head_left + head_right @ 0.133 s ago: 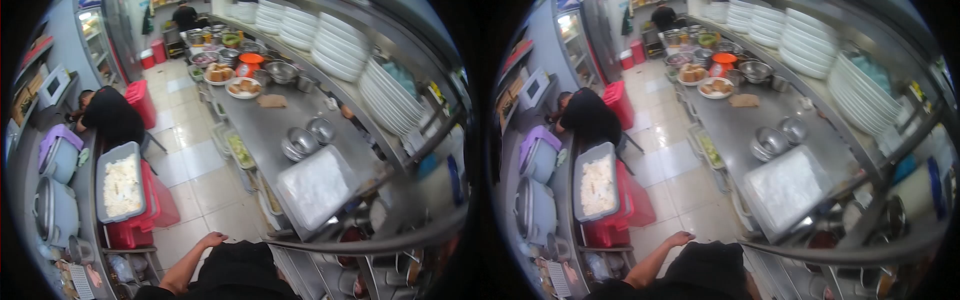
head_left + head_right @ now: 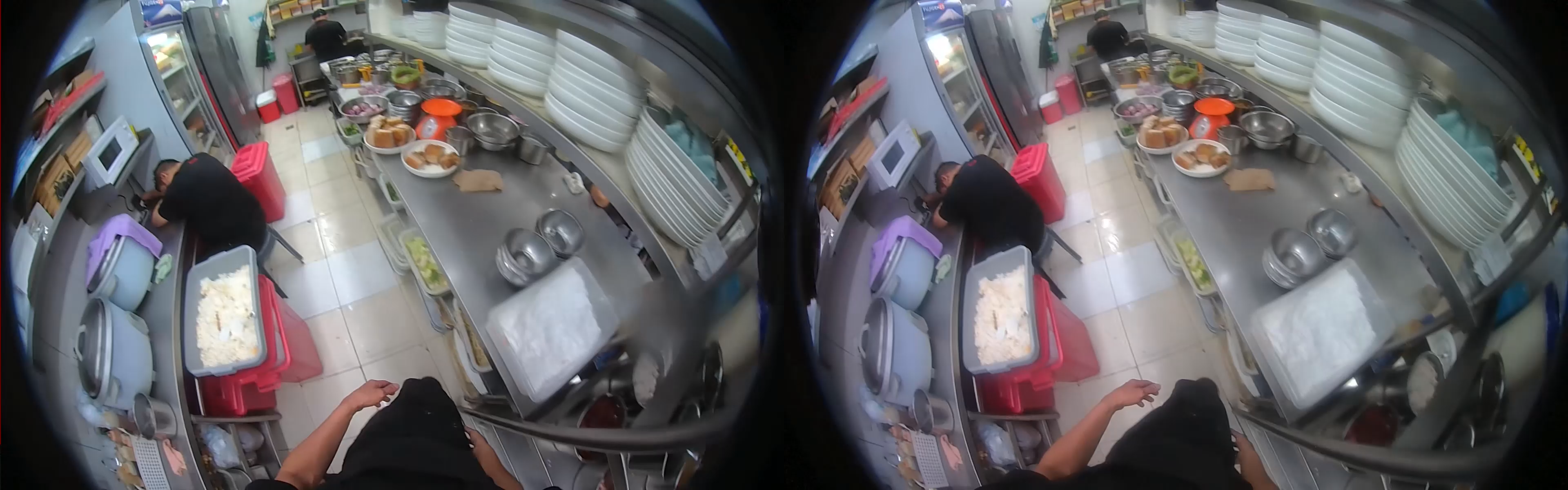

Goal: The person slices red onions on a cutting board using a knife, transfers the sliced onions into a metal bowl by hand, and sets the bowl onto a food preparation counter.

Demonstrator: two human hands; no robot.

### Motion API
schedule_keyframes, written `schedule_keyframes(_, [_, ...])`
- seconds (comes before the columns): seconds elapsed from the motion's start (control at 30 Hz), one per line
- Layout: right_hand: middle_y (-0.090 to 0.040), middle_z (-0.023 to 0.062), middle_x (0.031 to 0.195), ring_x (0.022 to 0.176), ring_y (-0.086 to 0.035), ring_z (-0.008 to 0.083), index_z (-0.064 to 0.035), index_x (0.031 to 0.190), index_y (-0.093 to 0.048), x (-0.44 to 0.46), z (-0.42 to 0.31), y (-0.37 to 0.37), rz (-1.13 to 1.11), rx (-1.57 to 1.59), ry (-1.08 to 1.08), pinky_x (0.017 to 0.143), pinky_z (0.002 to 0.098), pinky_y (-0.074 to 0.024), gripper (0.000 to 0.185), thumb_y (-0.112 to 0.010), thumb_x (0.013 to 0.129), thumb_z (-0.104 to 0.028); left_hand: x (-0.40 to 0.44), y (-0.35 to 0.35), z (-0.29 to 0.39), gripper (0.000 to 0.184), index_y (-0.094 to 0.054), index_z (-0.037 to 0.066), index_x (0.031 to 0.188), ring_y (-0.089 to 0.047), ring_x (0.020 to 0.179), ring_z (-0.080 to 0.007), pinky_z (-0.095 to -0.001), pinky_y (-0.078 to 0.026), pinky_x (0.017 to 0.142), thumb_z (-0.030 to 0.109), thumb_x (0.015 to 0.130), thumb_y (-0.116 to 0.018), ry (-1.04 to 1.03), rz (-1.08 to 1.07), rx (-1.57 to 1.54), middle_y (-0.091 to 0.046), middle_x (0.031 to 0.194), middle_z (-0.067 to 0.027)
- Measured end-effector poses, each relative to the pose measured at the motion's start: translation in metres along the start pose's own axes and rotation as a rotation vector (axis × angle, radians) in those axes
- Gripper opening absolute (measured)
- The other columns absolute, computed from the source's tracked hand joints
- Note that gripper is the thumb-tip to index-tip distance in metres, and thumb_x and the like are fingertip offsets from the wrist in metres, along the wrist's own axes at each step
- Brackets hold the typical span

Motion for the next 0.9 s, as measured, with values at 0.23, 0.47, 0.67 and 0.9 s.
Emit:
schedule_keyframes(0.23, [-0.069, 0.0107, 0.104, 0.097, -0.065, 0.0211, -0.0005, 0.113, -0.065, 0.052, -0.092, -0.024, -0.111, -0.017, 0.362, 0.088, 0.0358, -0.0508, 0.028, -0.058, 0.095, -0.021, 0.025, 0.112, 0.068, 0.06, -0.058, -0.001, 0.13, -0.065, 0.106, -0.0241, -0.0347, -0.052, 0.085, 0.048, 0.095, -0.055, -0.032, 0.178, 0.241, -0.064, 0.122, -0.0166])
schedule_keyframes(0.47, [-0.055, 0.0198, 0.129, 0.113, -0.058, 0.03, 0.0069, 0.134, -0.045, 0.115, -0.326, -0.159, -0.27, 0.058, 0.237, 0.094, 0.0402, -0.0502, 0.079, -0.084, 0.073, -0.025, 0.039, 0.196, 0.003, 0.057, -0.068, 0.004, 0.116, -0.061, 0.112, -0.0395, -0.0436, -0.047, 0.098, 0.052, 0.09, -0.055, 0.153, 0.5, 0.56, -0.067, 0.113, -0.0242])
schedule_keyframes(0.67, [-0.063, 0.0136, 0.118, 0.108, -0.062, 0.0246, 0.0023, 0.129, -0.052, 0.061, -0.47, -0.312, -0.717, -0.225, 0.215, 0.097, 0.037, -0.0477, 0.063, -0.082, 0.079, -0.02, 0.043, 0.169, -0.108, 0.061, -0.068, 0.001, 0.116, -0.06, 0.115, -0.0392, -0.0426, -0.044, 0.102, 0.055, 0.093, -0.048, 0.32, 0.261, 0.539, -0.065, 0.116, -0.0252])
schedule_keyframes(0.9, [-0.066, 0.0141, 0.116, 0.108, -0.064, 0.0279, 0.0016, 0.125, -0.056, -0.008, -0.582, -0.363, -1.164, 0.414, 0.428, 0.097, 0.0426, -0.0493, 0.042, -0.064, 0.092, -0.023, 0.053, 0.185, -0.103, 0.062, -0.069, 0.003, 0.11, -0.056, 0.116, -0.0434, -0.0485, -0.043, 0.099, 0.055, 0.097, -0.038, 0.298, 0.447, 0.135, -0.064, 0.114, -0.0263])
Point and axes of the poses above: each hand's wrist, its own x-axis towards the middle knuckle, its own y-axis out of the back of the hand, z = x × y, the point moved 1 cm from there along x, towards the middle knuckle
